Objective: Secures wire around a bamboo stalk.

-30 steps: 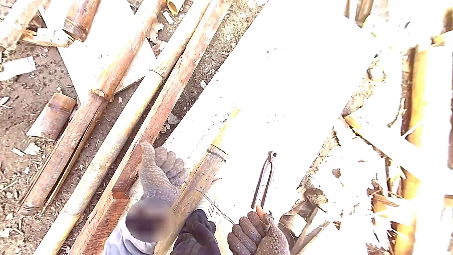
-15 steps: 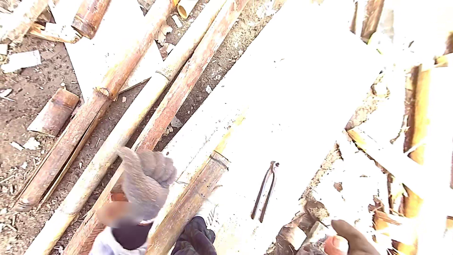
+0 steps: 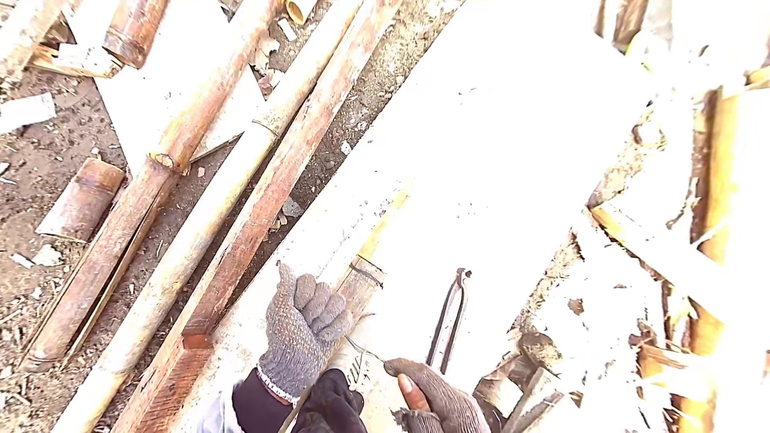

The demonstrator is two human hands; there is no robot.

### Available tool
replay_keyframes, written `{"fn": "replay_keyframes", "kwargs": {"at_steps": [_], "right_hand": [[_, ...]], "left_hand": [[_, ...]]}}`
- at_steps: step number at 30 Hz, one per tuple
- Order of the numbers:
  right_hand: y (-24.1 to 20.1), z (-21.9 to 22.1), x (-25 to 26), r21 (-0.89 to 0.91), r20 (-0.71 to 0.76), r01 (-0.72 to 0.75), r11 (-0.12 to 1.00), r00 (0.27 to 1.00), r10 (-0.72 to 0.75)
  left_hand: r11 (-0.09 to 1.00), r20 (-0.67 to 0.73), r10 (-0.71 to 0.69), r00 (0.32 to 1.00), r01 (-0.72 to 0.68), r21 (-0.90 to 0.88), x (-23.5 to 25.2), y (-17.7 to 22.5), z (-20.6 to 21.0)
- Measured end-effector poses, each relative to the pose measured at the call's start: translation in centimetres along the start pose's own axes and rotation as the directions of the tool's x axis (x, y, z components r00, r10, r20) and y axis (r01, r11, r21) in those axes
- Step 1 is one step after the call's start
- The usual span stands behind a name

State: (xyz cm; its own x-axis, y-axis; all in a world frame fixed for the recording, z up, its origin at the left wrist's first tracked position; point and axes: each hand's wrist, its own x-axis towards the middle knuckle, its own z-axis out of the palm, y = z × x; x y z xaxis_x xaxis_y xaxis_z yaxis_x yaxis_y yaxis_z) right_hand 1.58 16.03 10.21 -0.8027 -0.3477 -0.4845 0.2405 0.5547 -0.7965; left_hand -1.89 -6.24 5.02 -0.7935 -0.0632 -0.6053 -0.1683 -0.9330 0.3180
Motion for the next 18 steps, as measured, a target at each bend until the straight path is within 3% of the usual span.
{"fn": "replay_keyframes", "kwargs": {"at_steps": [5,9,11,12,14,16,18], "right_hand": [[0.5,0.3,-1.1,0.017,0.04,0.021,1.0,0.999,-0.022],[0.6,0.5,-1.4,0.089,-0.021,-0.025,0.996,0.999,0.027],[0.9,-0.6,-1.5,0.07,-0.062,-0.046,0.997,0.997,0.05],[1.2,-1.3,-1.6,0.048,-0.088,-0.054,0.997,0.994,0.058],[2.1,-2.7,-1.6,-0.004,-0.141,-0.077,0.997,0.987,0.075],[3.3,-4.0,-1.6,-0.067,-0.169,-0.124,0.99,0.979,0.111],[4.6,-4.9,-1.7,-0.122,-0.181,-0.177,0.977,0.971,0.154]], "left_hand": [[1.0,-0.136,-0.03,0.99,0.03,-0.001,-0.5,0.0,0.7],[0.985,0.058,-0.152,0.987,0.146,0.094,-0.6,1.3,-1.6],[0.917,0.137,-0.16,0.978,0.096,0.387,-0.8,2.2,-3.5],[0.796,0.15,-0.12,0.981,0.005,0.605,-1.1,2.3,-4.5],[0.355,0.053,0.012,0.999,-0.054,0.933,-2.1,2.3,-6.1],[-0.069,-0.154,0.086,0.984,0.16,0.985,-3.1,1.9,-6.4],[-0.335,-0.33,0.059,0.942,0.33,0.882,-3.7,0.6,-6.6]]}}
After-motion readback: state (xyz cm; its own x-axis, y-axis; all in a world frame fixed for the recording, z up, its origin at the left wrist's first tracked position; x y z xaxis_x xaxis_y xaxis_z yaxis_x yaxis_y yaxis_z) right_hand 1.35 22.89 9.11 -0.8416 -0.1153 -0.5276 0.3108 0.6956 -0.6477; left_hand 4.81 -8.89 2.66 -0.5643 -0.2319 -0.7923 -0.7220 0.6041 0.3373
